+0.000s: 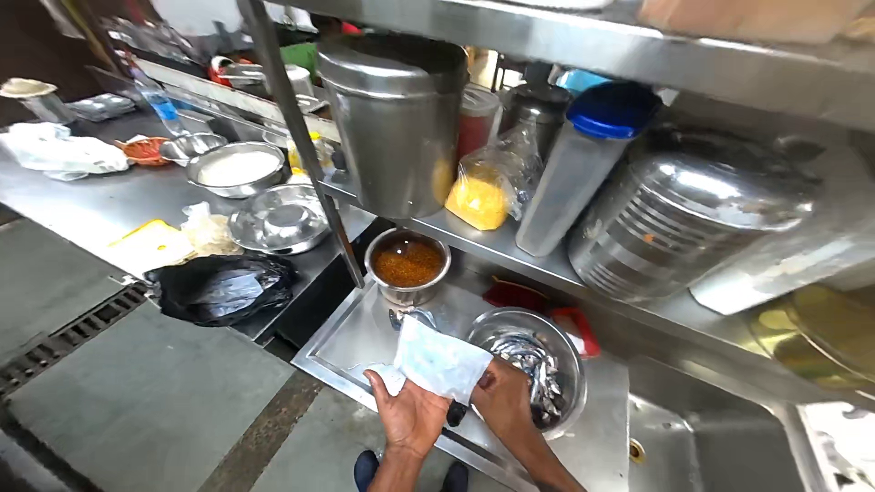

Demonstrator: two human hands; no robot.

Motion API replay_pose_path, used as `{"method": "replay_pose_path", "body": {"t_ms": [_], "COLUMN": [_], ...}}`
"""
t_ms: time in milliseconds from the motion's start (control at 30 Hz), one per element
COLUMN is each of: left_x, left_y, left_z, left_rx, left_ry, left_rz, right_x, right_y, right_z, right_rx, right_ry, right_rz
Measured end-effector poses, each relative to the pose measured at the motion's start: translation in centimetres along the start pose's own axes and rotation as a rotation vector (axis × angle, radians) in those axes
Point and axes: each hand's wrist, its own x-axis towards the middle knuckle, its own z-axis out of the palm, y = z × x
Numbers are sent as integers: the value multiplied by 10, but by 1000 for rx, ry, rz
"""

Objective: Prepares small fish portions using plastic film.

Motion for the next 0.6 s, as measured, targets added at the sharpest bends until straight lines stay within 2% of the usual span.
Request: {"method": "replay_pose_path", "body": {"t_ms": [100, 133, 200, 300, 333, 433, 500, 600], "left_x": [2, 1, -1, -12, -16, -21, -23, -23], "left_y": [10, 15, 27, 43, 47, 52, 52, 50], "left_z": [-6, -11, -19, -24, -25, -26, -25, -22], "left_rx": [71, 88, 110, 105, 113, 149, 164, 168], "left_ry": [19, 24, 25, 56, 72, 109, 122, 114], "left_rz": [59, 75, 108, 150, 162, 186, 191, 192], "right_x": [9, 10, 14, 20, 23, 33, 34, 36], "right_y": [16, 28, 58, 118, 140, 187, 191, 181], "right_z": [-28, -39, -59, -74, -72, -44, -20, 17], "right_rx": [146, 188, 155, -86, -199, -441, -497, -567], "right_ry": [-241, -263, -221, -161, -201, -495, -641, -711], "right_rz": [19, 43, 115, 221, 271, 384, 397, 438]}}
